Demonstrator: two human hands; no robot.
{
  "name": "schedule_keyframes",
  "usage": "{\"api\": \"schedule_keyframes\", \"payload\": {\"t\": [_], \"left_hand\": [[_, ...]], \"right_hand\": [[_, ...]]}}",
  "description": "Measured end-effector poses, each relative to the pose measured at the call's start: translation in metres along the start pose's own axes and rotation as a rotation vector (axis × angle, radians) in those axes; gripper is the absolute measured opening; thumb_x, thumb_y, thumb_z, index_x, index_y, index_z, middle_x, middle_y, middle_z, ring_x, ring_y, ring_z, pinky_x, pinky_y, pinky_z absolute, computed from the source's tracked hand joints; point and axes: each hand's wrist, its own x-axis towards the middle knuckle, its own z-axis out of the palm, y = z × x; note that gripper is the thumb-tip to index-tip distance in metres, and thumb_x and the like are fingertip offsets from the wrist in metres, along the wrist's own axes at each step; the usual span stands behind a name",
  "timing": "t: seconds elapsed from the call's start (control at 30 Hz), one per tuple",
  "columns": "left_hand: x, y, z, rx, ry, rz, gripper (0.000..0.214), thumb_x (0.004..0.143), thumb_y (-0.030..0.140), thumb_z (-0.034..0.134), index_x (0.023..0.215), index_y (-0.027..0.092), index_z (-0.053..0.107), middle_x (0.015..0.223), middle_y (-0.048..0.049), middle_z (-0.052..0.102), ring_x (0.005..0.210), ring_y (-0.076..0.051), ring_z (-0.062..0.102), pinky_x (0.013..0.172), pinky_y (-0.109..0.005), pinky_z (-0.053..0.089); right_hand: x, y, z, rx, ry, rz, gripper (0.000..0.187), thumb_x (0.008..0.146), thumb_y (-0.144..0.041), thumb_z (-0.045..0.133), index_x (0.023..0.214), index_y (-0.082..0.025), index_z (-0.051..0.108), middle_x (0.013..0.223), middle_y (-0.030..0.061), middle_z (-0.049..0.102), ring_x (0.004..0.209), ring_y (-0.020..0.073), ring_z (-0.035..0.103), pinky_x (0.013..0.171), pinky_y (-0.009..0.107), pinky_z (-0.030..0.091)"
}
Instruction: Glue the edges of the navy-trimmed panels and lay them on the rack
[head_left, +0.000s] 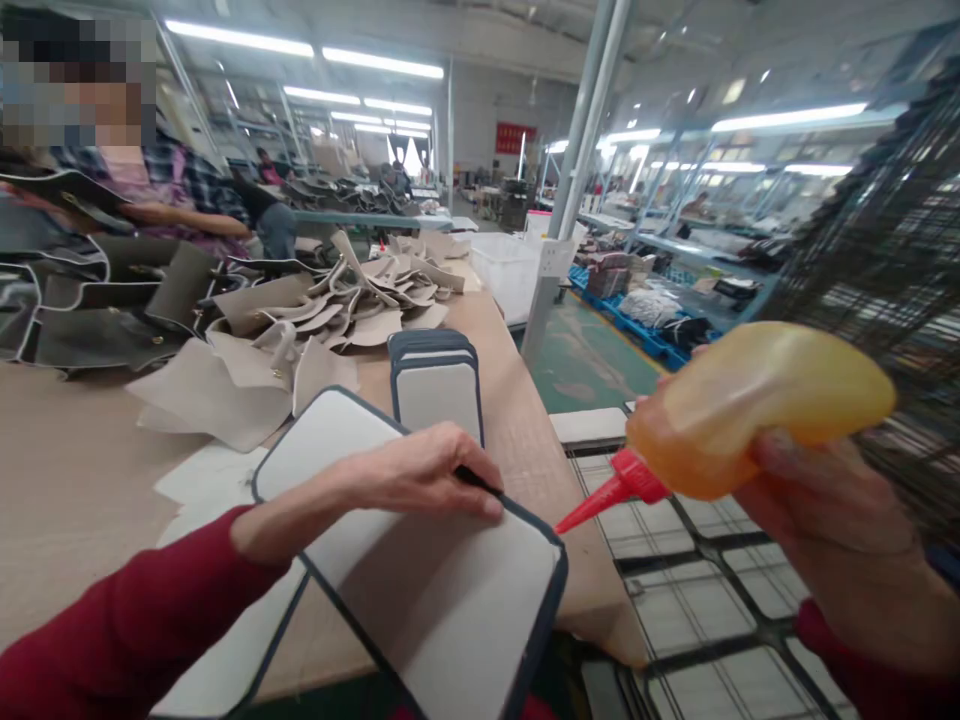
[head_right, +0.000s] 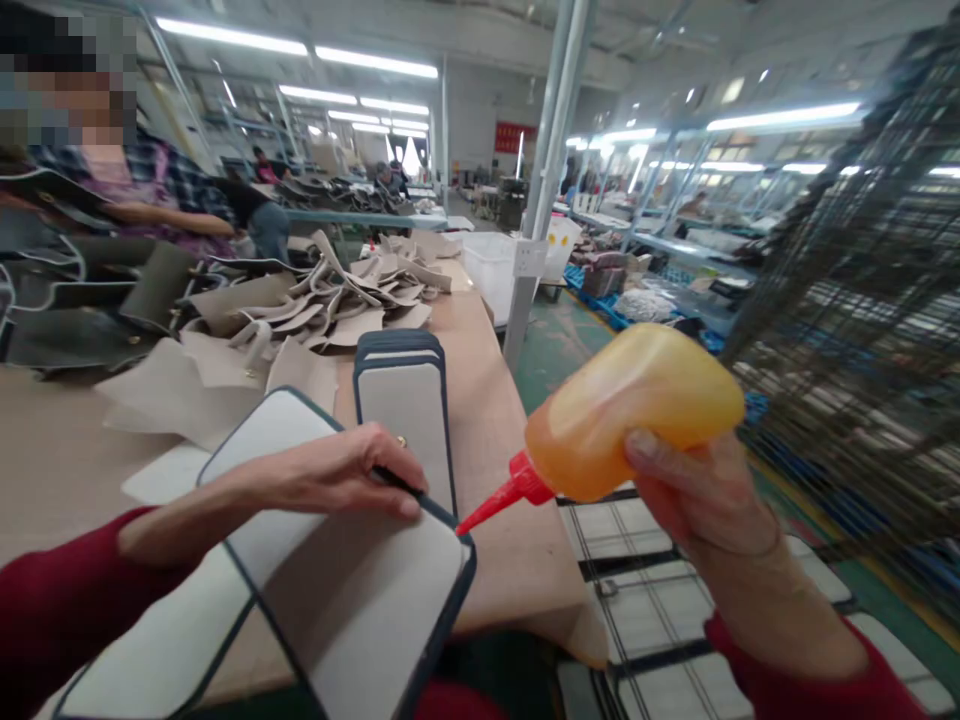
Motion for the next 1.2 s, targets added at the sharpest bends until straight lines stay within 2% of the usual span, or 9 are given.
{"api": "schedule_keyframes", "payload": {"t": [0.1, 0.2, 0.37, 0.47, 0.77, 0.9, 1.0, 1.2], "left_hand": [[0.008, -0.006, -0.015, 0.019, -0.071, 0.066, 0.028, 0.085, 0.035, 0.061, 0.078, 0.010, 0.071, 0.065, 0.0003, 0.056, 0.060, -0.009, 0.046, 0.054, -0.017, 0.033], [0.013, -0.009, -0.028, 0.019, -0.136, 0.102, 0.025, 0.085, 0.032, 0.062, 0.081, 0.010, 0.073, 0.065, 0.0001, 0.058, 0.059, -0.009, 0.047, 0.054, -0.017, 0.034], [0.020, -0.012, -0.047, 0.039, -0.250, 0.098, 0.023, 0.084, 0.030, 0.063, 0.087, 0.011, 0.075, 0.072, -0.0030, 0.066, 0.062, -0.011, 0.054, 0.056, -0.018, 0.038], [0.023, -0.017, -0.055, 0.006, -0.295, 0.112, 0.021, 0.084, 0.029, 0.063, 0.088, 0.013, 0.077, 0.074, -0.0036, 0.069, 0.064, -0.013, 0.056, 0.058, -0.018, 0.040], [0.028, -0.027, -0.062, -0.087, -0.351, 0.134, 0.016, 0.080, 0.026, 0.068, 0.086, 0.014, 0.078, 0.074, -0.0038, 0.072, 0.066, -0.014, 0.059, 0.059, -0.018, 0.043], [0.027, -0.030, -0.062, -0.120, -0.348, 0.144, 0.018, 0.079, 0.028, 0.069, 0.086, 0.014, 0.079, 0.076, -0.0044, 0.073, 0.067, -0.015, 0.060, 0.060, -0.018, 0.044], [0.025, -0.031, -0.063, -0.108, -0.350, 0.149, 0.018, 0.080, 0.027, 0.068, 0.087, 0.014, 0.079, 0.074, -0.0037, 0.072, 0.066, -0.014, 0.059, 0.060, -0.018, 0.043], [0.021, -0.032, -0.065, -0.041, -0.363, 0.141, 0.021, 0.083, 0.028, 0.065, 0.090, 0.014, 0.078, 0.079, -0.0042, 0.071, 0.069, -0.015, 0.060, 0.061, -0.019, 0.042]], "right_hand": [[0.005, 0.011, 0.004, -0.012, 0.025, -0.009, 0.053, 0.043, -0.041, 0.091, 0.087, -0.026, 0.065, 0.084, 0.0017, 0.066, 0.080, 0.0223, 0.062, 0.089, 0.045, 0.050], [0.009, 0.020, 0.009, -0.020, 0.035, -0.001, 0.047, 0.048, -0.043, 0.089, 0.084, -0.025, 0.065, 0.085, 0.0019, 0.067, 0.080, 0.0216, 0.063, 0.082, 0.038, 0.054], [0.015, 0.034, 0.020, 0.039, 0.044, 0.004, 0.048, 0.046, -0.040, 0.089, 0.084, -0.024, 0.067, 0.076, 0.0004, 0.067, 0.068, 0.0185, 0.063, 0.068, 0.031, 0.057], [0.019, 0.041, 0.026, 0.074, 0.062, 0.011, 0.050, 0.045, -0.039, 0.089, 0.087, -0.024, 0.067, 0.079, 0.0009, 0.069, 0.070, 0.0180, 0.065, 0.065, 0.027, 0.056], [0.019, 0.051, 0.038, 0.049, 0.092, 0.043, 0.066, 0.047, -0.041, 0.088, 0.105, -0.024, 0.063, 0.087, 0.0044, 0.070, 0.075, 0.0213, 0.066, 0.069, 0.031, 0.056], [0.018, 0.053, 0.040, 0.053, 0.105, 0.029, 0.058, 0.046, -0.041, 0.089, 0.096, -0.024, 0.066, 0.078, 0.0006, 0.068, 0.070, 0.0176, 0.064, 0.065, 0.026, 0.055], [0.016, 0.052, 0.042, 0.046, 0.114, 0.018, 0.051, 0.045, -0.041, 0.089, 0.088, -0.023, 0.066, 0.077, 0.0013, 0.067, 0.068, 0.0173, 0.063, 0.063, 0.026, 0.055], [0.012, 0.052, 0.040, 0.044, 0.119, 0.026, 0.051, 0.045, -0.039, 0.088, 0.089, -0.023, 0.067, 0.076, 0.0025, 0.067, 0.070, 0.0176, 0.063, 0.066, 0.025, 0.056]]}}
